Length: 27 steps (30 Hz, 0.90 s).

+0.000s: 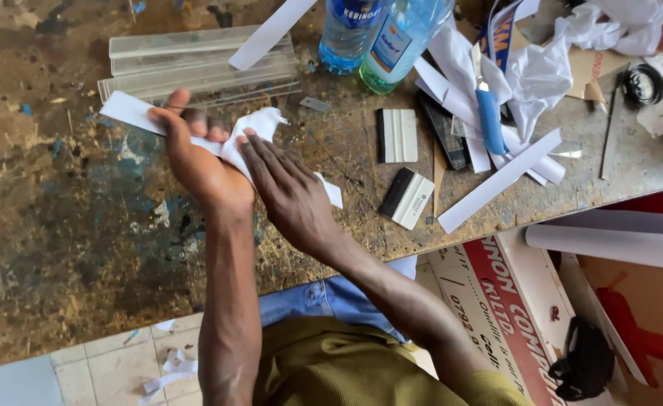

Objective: The person smooths a white strip on a workbench using a squeegee tool. They then wipe the strip with a white cloth and apply a blue sticker with yellow text onto it. The person uses a small metal tool to press the sticker edges and smooths the surface again with the squeegee.

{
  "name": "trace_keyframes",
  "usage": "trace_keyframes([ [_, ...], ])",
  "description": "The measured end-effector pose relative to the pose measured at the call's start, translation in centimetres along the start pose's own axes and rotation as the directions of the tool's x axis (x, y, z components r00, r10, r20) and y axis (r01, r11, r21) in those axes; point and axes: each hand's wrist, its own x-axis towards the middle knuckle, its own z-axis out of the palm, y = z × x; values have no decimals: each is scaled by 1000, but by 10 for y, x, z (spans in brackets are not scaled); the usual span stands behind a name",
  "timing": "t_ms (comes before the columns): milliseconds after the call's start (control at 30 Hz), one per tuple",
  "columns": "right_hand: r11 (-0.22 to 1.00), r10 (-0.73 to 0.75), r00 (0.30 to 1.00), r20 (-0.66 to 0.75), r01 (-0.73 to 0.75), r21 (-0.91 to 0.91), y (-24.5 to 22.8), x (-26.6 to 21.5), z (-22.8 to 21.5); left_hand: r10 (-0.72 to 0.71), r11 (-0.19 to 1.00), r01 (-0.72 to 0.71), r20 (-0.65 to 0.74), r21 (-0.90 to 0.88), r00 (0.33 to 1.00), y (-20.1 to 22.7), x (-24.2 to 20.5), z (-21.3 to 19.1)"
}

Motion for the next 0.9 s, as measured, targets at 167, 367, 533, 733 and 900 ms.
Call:
trace_keyframes([
  [167, 978, -39, 999, -3, 37, -205, 14, -16, -2, 110, 979, -143, -216, -142, 970, 32, 28, -20],
  [367, 929, 320, 938, 134, -338, 151, 60, -64, -20, 309, 932, -288, 70, -219, 948, 53, 62, -78],
  [533, 129, 644, 704, 298, -485, 865, 59, -49, -64, 358, 925, -278, 343, -261, 869, 49, 35, -41],
  [733, -130, 669, 635, 387, -413, 901, 83, -42, -76, 309, 941, -178, 515, -288, 800, 44, 16, -22],
  [900, -228, 417, 797, 437, -374, 899, 101, -22, -75, 224, 967, -95, 618, -236, 753, 30, 0, 12],
])
